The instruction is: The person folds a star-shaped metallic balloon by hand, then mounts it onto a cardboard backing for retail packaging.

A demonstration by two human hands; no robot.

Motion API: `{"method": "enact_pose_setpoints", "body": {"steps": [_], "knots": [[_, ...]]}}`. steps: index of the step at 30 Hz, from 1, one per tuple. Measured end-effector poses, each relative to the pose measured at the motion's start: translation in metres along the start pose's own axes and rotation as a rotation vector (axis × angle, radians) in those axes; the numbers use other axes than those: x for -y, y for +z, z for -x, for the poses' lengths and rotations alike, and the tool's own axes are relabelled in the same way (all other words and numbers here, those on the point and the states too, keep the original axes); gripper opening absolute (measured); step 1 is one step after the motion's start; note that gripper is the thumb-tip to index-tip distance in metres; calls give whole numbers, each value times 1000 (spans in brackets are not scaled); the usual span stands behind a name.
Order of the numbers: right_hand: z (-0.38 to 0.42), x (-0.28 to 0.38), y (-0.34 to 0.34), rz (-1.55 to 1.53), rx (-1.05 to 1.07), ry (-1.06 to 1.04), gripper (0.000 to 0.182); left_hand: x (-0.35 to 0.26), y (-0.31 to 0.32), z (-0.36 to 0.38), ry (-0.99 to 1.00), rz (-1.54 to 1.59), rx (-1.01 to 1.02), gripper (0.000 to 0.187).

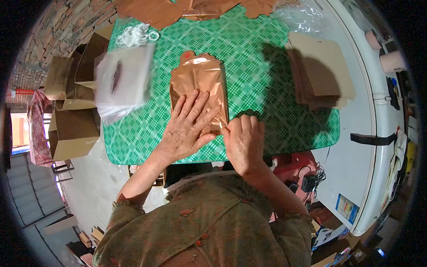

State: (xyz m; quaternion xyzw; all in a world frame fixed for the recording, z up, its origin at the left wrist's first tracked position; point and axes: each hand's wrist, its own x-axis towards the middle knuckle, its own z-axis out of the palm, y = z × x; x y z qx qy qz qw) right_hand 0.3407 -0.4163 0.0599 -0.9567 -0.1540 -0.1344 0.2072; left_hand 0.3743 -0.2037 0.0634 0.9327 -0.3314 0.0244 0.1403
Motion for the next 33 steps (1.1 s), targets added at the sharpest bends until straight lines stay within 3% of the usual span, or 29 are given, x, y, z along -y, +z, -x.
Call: {"method": "enact_pose_setpoints", "body": {"steps": [9, 12, 15, 16, 19, 26, 33], "knots": [[-9, -11, -3, 118, -33, -99, 20, -1, -2, -1, 18, -22, 13, 73], [-24, -9, -9, -42, -64, -303, 39, 1, -1, 1, 13, -5, 30, 73], [-34, 0, -20, -121, 178, -416, 62, 4, 0, 2, 13, 12, 39, 71], [-36, -6, -14, -117, 286, -401, 75, 3, -1, 2, 12, 13, 45, 70], [-46, -23, -4, -81, 225, -377, 81, 2, 2, 0, 14, 28, -2, 68], [-71, -39, 10, 37, 207, -361, 79, 5, 0, 1, 21, 9, 65, 68], [-114, -55, 26, 164, 163, -373, 72, 1, 3, 2, 35, 2, -23, 67]]}}
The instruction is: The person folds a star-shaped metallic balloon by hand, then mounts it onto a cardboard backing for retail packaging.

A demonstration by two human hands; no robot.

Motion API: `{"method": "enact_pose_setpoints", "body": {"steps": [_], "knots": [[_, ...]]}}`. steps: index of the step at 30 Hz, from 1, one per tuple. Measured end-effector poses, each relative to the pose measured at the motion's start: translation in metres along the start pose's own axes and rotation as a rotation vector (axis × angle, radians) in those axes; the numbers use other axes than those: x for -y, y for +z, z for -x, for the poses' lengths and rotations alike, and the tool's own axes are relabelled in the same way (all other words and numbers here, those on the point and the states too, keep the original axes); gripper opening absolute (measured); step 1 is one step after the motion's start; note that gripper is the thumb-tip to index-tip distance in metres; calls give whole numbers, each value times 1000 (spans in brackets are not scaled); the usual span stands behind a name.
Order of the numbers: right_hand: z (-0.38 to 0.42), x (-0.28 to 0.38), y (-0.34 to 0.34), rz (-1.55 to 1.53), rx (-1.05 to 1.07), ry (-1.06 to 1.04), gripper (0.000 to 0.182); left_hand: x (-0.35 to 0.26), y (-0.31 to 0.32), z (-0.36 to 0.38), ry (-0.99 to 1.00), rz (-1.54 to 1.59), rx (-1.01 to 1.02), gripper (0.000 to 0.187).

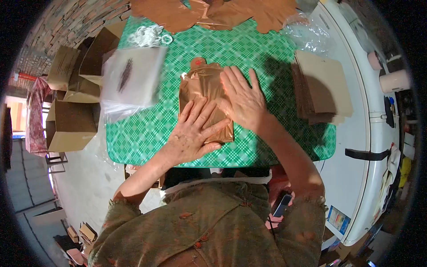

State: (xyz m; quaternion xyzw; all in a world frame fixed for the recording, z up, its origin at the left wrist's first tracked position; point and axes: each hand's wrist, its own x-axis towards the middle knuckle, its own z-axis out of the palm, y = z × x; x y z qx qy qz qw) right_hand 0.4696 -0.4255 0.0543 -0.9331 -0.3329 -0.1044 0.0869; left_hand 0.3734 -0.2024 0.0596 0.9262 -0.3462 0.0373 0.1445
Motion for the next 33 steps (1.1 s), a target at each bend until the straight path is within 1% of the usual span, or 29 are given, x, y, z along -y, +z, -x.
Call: {"method": "enact_pose_setpoints", "body": {"steps": [3, 5, 6, 7, 8, 9, 10, 11, 14, 15, 18, 19, 22, 27, 30, 33], "knots": [[-10, -4, -4, 104, 8, -37, 68, 1, 4, 1, 1, 16, -36, 66], [-18, 13, -14, 10, 16, -189, 67, 2, 6, 3, 3, 28, -52, 64], [-23, 24, -18, -36, 17, -265, 67, 2, 3, 3, -32, 56, 56, 64], [-27, 35, -22, -6, 83, -356, 66, 2, -2, 2, -64, 84, 163, 63], [-31, 37, -17, -104, 130, -403, 66, 1, -9, 0, -93, 112, 270, 63], [-34, 37, -8, -202, 177, -449, 66, -2, -15, -1, -151, 62, 307, 65], [-37, 38, 1, -302, 228, -493, 66, 0, -9, 0, -116, 66, 248, 65], [-45, 34, 10, -232, 197, -537, 65, 3, 2, 2, -80, 71, 189, 66], [-68, 13, 19, -313, 286, -480, 63, 5, 9, 4, -33, 71, 25, 66], [-73, 9, 21, -270, 302, -480, 68, 4, 9, 4, -27, 69, -24, 67], [-85, -2, 27, -127, 193, -433, 67, 7, 7, 3, 3, 88, -69, 66], [-88, -3, 29, -54, 186, -418, 63, 8, 9, 3, -1, 88, -68, 67], [-89, -2, 30, 12, 160, -426, 58, 7, 11, 5, -13, 96, -67, 74], [-89, 1, 30, 74, 109, -441, 55, -1, 7, 9, -37, 126, -138, 86], [-88, 0, 32, 89, 70, -452, 55, -29, 0, 20, -57, 154, -119, 88], [-87, 1, 32, 83, 46, -456, 55, -48, 11, 35, -119, 76, -77, 85]]}}
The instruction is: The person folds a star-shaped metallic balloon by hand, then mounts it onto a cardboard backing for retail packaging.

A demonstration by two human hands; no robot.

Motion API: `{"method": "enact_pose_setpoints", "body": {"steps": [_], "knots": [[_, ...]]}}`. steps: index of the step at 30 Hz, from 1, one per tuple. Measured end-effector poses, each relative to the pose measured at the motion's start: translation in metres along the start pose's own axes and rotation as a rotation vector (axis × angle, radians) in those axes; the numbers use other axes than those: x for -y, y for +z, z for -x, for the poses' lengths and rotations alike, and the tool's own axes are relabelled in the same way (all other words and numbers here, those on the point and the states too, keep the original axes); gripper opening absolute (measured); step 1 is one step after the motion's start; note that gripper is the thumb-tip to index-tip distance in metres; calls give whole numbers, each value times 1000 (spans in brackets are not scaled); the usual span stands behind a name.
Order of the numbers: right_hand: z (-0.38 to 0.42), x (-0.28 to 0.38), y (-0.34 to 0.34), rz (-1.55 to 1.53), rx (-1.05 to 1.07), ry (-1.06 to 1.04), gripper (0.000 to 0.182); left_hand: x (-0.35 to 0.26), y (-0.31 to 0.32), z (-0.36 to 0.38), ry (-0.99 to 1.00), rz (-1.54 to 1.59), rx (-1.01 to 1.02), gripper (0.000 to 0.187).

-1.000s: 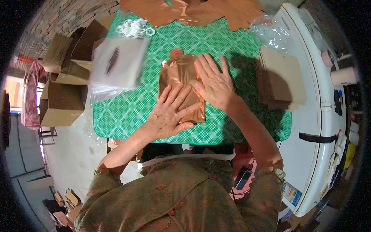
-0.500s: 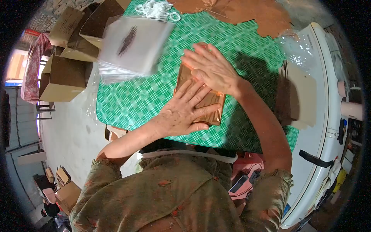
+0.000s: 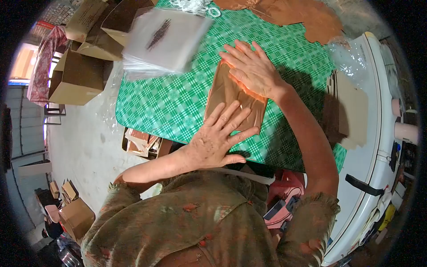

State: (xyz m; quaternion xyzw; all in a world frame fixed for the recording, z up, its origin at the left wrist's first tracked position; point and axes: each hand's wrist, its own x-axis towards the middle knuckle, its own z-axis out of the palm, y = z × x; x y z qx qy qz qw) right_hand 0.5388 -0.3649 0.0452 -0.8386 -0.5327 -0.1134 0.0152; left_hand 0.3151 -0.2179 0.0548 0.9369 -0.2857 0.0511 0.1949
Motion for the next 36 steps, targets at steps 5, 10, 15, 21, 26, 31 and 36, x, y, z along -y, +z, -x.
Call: {"method": "enact_pose_setpoints", "body": {"steps": [5, 10, 15, 21, 26, 31, 36], "knots": [[-1, -1, -2, 2, -31, -23, 56, -1, 10, 4, -12, -58, -11, 83], [0, -2, 1, -11, -60, -30, 57, -3, 3, 5, -34, -21, -40, 81], [1, -1, 3, 25, -42, -27, 58, -1, 1, 16, -170, -17, -56, 83], [1, 3, -2, 23, 19, 15, 59, -4, -10, 7, -107, -88, -74, 83], [1, 2, 3, 34, -46, -2, 59, 10, 7, -22, 35, -28, -48, 80], [3, 2, 7, -29, -53, 14, 59, 14, 6, -23, 95, -6, 13, 76], [1, -1, 11, -18, -58, 7, 61, 14, 3, -24, 103, -25, 41, 77]]}}
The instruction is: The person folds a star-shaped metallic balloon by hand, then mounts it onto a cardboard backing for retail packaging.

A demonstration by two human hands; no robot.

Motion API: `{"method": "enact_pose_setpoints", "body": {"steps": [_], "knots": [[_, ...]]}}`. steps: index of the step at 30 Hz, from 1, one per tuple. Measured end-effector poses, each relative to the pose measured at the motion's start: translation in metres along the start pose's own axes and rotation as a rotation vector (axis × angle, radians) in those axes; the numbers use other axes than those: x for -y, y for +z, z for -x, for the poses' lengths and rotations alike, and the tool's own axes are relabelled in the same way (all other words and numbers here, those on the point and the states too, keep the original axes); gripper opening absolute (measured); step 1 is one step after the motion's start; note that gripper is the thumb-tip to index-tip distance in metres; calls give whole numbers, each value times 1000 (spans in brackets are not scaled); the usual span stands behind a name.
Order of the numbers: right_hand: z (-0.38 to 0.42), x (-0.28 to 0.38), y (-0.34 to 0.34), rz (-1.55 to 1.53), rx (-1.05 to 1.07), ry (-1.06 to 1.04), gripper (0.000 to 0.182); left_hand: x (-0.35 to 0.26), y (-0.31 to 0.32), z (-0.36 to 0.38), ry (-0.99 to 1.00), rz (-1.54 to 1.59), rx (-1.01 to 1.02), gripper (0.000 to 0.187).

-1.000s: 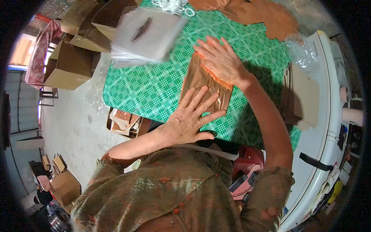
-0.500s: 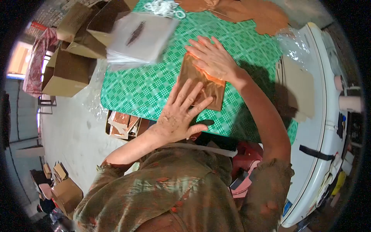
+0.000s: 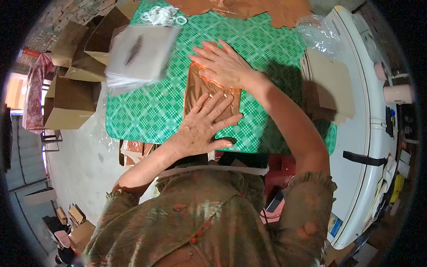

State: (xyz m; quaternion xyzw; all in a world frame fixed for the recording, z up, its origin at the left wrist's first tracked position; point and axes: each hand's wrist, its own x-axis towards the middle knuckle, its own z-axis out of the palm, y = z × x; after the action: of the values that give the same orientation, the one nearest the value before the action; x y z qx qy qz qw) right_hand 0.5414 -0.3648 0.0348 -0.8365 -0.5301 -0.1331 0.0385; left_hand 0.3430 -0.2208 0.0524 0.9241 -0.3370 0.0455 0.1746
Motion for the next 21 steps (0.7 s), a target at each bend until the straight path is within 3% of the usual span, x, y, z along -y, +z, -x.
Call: {"method": "enact_pose_setpoints", "body": {"steps": [6, 10, 13, 14, 17, 20, 21], "knots": [[-1, 0, -6, 10, 50, 74, 64, 1, 4, 2, 2, 14, -20, 77], [-16, -28, -9, 326, 25, 262, 67, 1, 4, 3, 5, 25, -54, 76], [-14, -45, -20, 212, -9, 490, 66, 3, 6, 3, 12, 24, -69, 76], [-9, -43, -20, 71, -117, 575, 59, 3, 7, 3, 9, 33, -91, 75], [19, -11, -37, 97, -91, 435, 48, 3, 5, 4, 9, 61, -92, 75], [29, 1, -27, 90, -193, 352, 45, 3, 7, 5, 15, 55, -109, 74], [31, -1, -21, -20, -167, 379, 47, 3, 7, 5, 10, 57, -97, 75]]}}
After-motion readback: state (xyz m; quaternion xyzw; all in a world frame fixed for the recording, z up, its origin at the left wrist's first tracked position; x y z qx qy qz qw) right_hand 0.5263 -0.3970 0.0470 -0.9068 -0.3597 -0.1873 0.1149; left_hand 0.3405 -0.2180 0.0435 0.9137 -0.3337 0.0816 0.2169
